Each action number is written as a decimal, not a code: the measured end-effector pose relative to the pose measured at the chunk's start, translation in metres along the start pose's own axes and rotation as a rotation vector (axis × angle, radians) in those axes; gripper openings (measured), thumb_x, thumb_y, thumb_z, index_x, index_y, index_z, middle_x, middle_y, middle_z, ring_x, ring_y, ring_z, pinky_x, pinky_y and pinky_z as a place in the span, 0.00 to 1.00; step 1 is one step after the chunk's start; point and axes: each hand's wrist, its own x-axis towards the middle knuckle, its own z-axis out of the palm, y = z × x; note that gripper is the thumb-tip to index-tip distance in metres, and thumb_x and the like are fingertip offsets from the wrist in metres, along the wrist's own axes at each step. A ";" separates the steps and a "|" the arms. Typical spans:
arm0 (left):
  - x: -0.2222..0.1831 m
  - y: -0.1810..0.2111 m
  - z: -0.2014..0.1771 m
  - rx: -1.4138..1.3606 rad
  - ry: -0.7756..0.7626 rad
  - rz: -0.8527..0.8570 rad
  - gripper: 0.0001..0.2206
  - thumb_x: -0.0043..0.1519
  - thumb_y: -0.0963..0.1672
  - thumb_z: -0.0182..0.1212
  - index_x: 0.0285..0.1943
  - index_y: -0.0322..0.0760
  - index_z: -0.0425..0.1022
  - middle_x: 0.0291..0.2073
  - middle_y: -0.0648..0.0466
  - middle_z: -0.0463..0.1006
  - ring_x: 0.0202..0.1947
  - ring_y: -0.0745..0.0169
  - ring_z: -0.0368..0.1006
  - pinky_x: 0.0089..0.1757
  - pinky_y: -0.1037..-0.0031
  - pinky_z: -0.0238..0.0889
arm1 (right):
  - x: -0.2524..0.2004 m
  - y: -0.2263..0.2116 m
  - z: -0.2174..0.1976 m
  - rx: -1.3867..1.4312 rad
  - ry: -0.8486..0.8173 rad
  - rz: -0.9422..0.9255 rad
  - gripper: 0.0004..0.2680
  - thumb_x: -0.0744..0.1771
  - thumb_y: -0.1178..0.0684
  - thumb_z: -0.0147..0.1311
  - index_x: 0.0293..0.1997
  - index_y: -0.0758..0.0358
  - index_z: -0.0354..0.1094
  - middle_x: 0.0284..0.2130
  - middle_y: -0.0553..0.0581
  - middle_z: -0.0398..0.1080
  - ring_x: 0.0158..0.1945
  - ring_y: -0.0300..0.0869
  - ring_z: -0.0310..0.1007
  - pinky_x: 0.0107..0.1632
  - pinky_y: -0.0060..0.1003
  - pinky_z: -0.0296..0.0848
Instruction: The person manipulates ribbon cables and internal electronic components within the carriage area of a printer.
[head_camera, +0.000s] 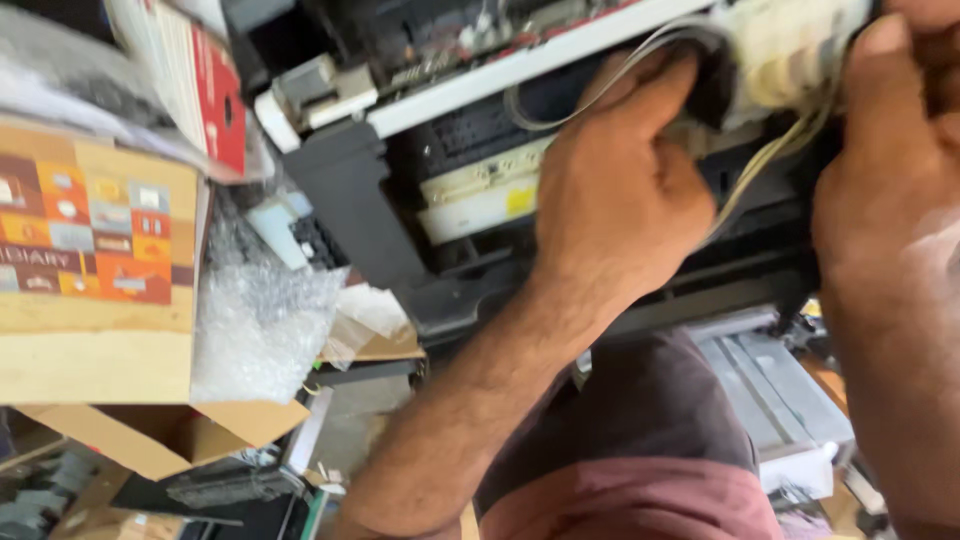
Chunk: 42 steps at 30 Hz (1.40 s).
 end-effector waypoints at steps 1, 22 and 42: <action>-0.005 0.000 0.000 0.009 -0.022 -0.023 0.22 0.59 0.37 0.52 0.64 0.32 0.73 0.60 0.42 0.78 0.59 0.47 0.77 0.60 0.69 0.71 | -0.002 -0.001 0.000 -0.008 0.014 0.011 0.05 0.76 0.62 0.46 0.59 0.64 0.65 0.51 0.51 0.70 0.52 0.31 0.71 0.59 0.26 0.72; 0.005 0.009 0.003 0.021 0.032 -0.184 0.21 0.53 0.39 0.56 0.58 0.36 0.78 0.48 0.40 0.81 0.51 0.40 0.77 0.51 0.58 0.71 | 0.028 0.018 -0.006 0.010 -0.118 -0.363 0.02 0.73 0.67 0.53 0.50 0.73 0.69 0.37 0.52 0.68 0.36 0.31 0.64 0.39 0.25 0.63; -0.007 0.059 0.007 -0.040 0.133 -0.299 0.21 0.53 0.38 0.55 0.57 0.32 0.78 0.44 0.37 0.82 0.47 0.40 0.79 0.48 0.62 0.70 | 0.026 -0.014 -0.017 0.010 -0.239 -0.365 0.10 0.70 0.64 0.49 0.58 0.71 0.71 0.48 0.62 0.77 0.51 0.44 0.76 0.56 0.35 0.72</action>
